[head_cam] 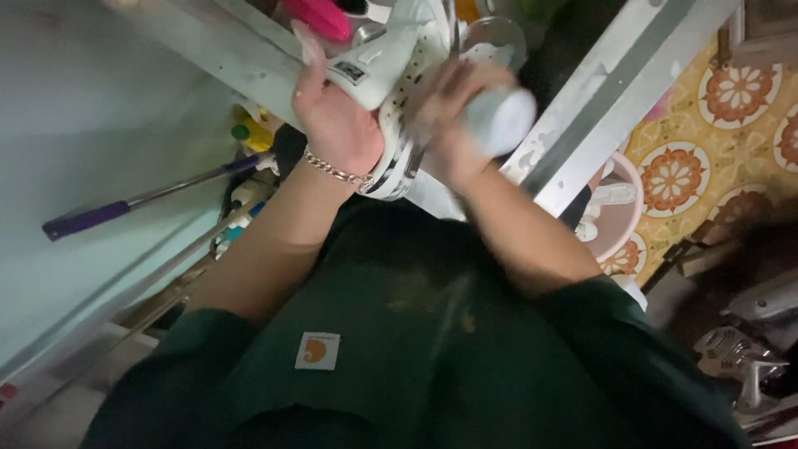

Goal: The person scrubs a white sneaker with a brush and cleaning solution over a sink. They rinse the shoe under running water, remove the insole, and scrub the interior and exterior surfaces before rinsing again.

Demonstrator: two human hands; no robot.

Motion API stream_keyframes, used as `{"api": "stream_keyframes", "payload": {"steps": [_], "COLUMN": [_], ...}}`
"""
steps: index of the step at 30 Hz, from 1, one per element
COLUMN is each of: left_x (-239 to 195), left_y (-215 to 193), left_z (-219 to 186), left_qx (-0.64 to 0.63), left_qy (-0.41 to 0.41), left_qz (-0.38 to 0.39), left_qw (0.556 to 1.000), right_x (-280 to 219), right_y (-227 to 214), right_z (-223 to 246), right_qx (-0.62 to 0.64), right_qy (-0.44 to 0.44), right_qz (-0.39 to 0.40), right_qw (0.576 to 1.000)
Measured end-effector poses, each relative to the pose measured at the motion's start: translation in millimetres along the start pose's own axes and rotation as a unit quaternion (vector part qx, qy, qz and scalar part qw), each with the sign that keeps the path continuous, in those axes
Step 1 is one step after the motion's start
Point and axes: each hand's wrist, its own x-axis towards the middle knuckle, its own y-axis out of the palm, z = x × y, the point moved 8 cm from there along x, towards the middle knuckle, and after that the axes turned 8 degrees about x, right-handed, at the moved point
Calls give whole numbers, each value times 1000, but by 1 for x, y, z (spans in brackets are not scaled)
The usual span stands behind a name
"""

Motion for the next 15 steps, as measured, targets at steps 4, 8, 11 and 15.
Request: {"api": "stream_keyframes", "payload": {"steps": [4,8,11,15], "left_x": [3,0,-5,-6], "left_y": [23,14,31,-18], "left_z": [4,11,12,19], "left_qx": [-28,-17,-60,-12], "left_qy": [-90,-53,-166,-98], "left_qz": [-71,37,-171,-178], "left_qw": [993,998,969,979], "right_x": [-77,-78,31,-12], "right_y": [-98,-40,-41,4], "right_z": [-38,-73,2,-20], "right_qx": [331,242,-16,22], "right_qy": [-78,98,-129,7], "right_qz": [-132,-36,-94,-8], "right_qw": [931,965,987,1000]}}
